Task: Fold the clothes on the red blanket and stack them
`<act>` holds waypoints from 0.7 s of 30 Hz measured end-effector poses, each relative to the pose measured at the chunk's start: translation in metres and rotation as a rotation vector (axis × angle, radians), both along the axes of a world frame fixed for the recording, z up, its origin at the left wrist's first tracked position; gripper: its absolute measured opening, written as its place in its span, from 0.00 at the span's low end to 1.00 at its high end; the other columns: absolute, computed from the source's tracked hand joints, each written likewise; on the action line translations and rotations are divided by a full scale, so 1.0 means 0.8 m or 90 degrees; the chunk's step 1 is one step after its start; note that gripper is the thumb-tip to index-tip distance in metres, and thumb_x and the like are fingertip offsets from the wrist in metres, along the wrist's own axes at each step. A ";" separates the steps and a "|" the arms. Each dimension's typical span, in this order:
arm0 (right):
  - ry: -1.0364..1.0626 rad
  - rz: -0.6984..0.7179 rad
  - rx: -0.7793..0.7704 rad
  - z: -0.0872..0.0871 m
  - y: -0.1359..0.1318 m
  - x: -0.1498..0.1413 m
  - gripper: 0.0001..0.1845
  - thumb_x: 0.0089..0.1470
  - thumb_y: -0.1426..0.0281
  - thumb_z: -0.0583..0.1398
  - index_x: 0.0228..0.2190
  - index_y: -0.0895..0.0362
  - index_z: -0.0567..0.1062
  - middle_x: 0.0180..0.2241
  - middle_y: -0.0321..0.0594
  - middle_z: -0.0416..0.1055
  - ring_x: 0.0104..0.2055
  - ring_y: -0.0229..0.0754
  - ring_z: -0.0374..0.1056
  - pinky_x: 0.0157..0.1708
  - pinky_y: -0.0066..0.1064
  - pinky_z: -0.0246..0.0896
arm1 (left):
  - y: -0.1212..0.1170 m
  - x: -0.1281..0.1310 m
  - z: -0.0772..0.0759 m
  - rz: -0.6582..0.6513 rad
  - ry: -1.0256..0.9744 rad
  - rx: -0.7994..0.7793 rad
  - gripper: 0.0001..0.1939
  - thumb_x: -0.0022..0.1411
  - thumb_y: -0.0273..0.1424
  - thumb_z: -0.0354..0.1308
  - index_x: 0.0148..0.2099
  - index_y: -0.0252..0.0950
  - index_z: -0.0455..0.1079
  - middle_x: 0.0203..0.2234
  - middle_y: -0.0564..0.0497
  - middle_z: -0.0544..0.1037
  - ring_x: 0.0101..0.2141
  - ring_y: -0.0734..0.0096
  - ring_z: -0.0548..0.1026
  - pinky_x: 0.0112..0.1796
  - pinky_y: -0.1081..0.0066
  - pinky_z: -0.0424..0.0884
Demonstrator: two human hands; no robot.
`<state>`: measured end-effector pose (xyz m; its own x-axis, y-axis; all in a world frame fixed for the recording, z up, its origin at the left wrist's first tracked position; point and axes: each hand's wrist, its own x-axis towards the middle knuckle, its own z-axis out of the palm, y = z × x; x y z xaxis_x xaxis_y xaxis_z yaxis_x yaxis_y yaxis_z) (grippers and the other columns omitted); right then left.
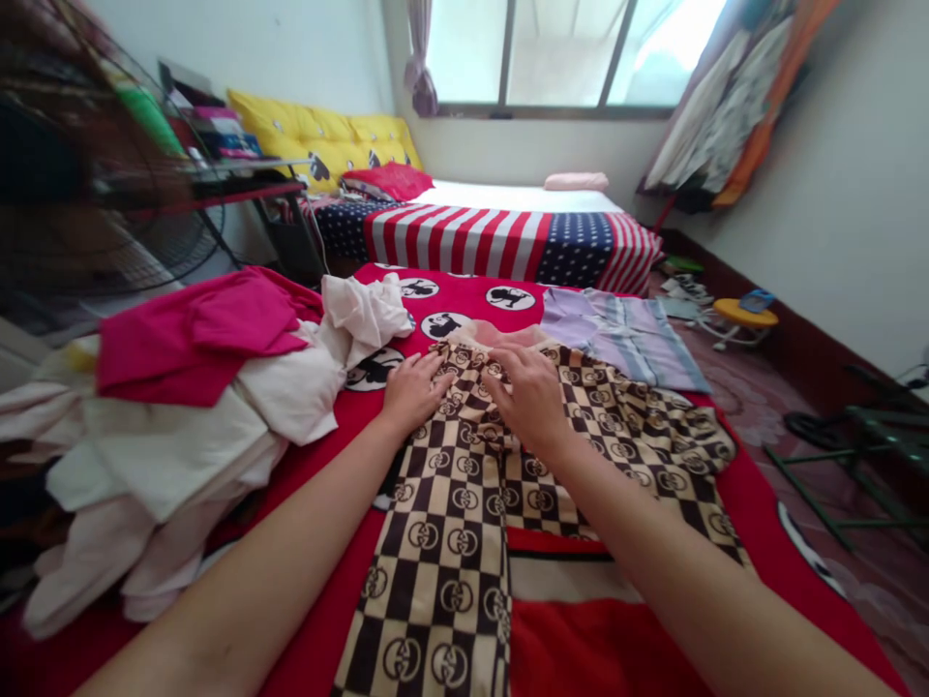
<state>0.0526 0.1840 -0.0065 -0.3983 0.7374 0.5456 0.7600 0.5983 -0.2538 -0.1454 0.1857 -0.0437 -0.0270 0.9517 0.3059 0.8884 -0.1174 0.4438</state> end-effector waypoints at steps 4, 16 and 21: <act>-0.169 0.022 -0.117 -0.022 -0.042 0.035 0.28 0.60 0.58 0.54 0.59 0.55 0.63 0.64 0.48 0.54 0.66 0.54 0.47 0.61 0.56 0.41 | 0.002 0.002 -0.003 -0.025 0.047 -0.035 0.32 0.63 0.51 0.48 0.62 0.38 0.62 0.64 0.44 0.59 0.63 0.44 0.52 0.59 0.44 0.47; -0.004 -0.130 -0.077 -0.009 -0.126 0.160 0.17 0.54 0.66 0.56 0.45 0.56 0.74 0.51 0.47 0.71 0.53 0.49 0.67 0.54 0.42 0.60 | -0.157 0.060 0.043 -0.291 -0.008 -0.051 0.31 0.62 0.45 0.53 0.64 0.38 0.60 0.66 0.41 0.54 0.66 0.52 0.48 0.62 0.53 0.45; 0.097 -0.406 -0.074 -0.025 -0.105 0.245 0.20 0.47 0.66 0.58 0.43 0.61 0.74 0.43 0.51 0.72 0.42 0.50 0.70 0.46 0.42 0.63 | -0.221 0.092 0.005 -0.372 -0.002 -0.056 0.35 0.60 0.50 0.54 0.65 0.43 0.58 0.66 0.44 0.52 0.66 0.49 0.45 0.62 0.48 0.37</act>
